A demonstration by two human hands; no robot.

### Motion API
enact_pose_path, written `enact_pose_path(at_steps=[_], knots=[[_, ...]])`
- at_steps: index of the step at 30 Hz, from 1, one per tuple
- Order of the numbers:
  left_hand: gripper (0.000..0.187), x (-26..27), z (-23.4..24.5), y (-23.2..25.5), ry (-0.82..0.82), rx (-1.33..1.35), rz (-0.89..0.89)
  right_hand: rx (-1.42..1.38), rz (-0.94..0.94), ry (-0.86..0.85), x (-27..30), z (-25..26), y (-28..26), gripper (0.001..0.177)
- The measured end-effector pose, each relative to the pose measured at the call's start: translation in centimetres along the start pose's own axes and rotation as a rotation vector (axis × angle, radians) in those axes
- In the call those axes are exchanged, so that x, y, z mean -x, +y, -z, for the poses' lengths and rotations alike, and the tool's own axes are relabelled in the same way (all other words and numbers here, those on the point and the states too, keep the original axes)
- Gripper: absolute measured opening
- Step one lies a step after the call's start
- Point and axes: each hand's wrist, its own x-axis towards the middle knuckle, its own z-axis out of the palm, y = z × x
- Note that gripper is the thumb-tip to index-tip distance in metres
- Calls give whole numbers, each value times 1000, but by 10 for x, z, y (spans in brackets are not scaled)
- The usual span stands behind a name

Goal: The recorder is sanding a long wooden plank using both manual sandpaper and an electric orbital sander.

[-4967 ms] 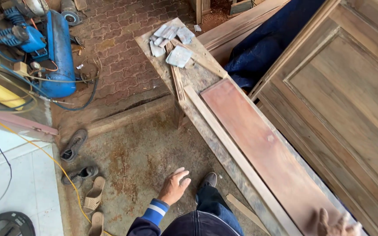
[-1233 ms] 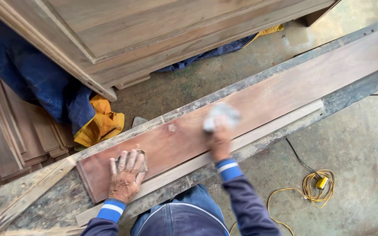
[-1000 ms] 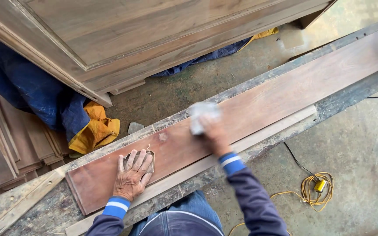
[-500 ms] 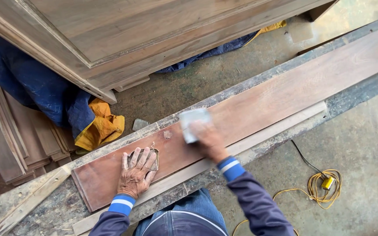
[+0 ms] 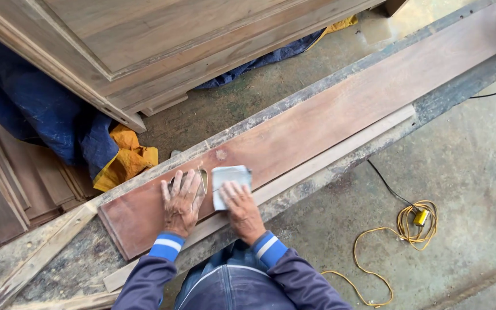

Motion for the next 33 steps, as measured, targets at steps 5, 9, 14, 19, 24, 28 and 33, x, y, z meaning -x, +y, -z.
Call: enact_pose_path(at_steps=[5,9,14,19,24,28,33], knots=[[50,-13,16,11,231,235,28,-126,213,-202,-2,23,-24,55],[53,-18,24,33,347,-49,-223,-225,14,30,-13,88,-40,80],[61,-10,23,65,238,-67,-543,-109,154,85,-22,105,-40,84],[70,12,21,69,210,251,-429,78,-82,-29,2,73,57,51],[91,10,14,52,-67,142,-266,200,-130,252,-10,99,124,29],[84,-17,-16,72,-141,-80,-113,257,-112,24,16,32,190,31],[80,-82,-50,133,-16,-157,-10,200,175,47,-13,118,224,43]])
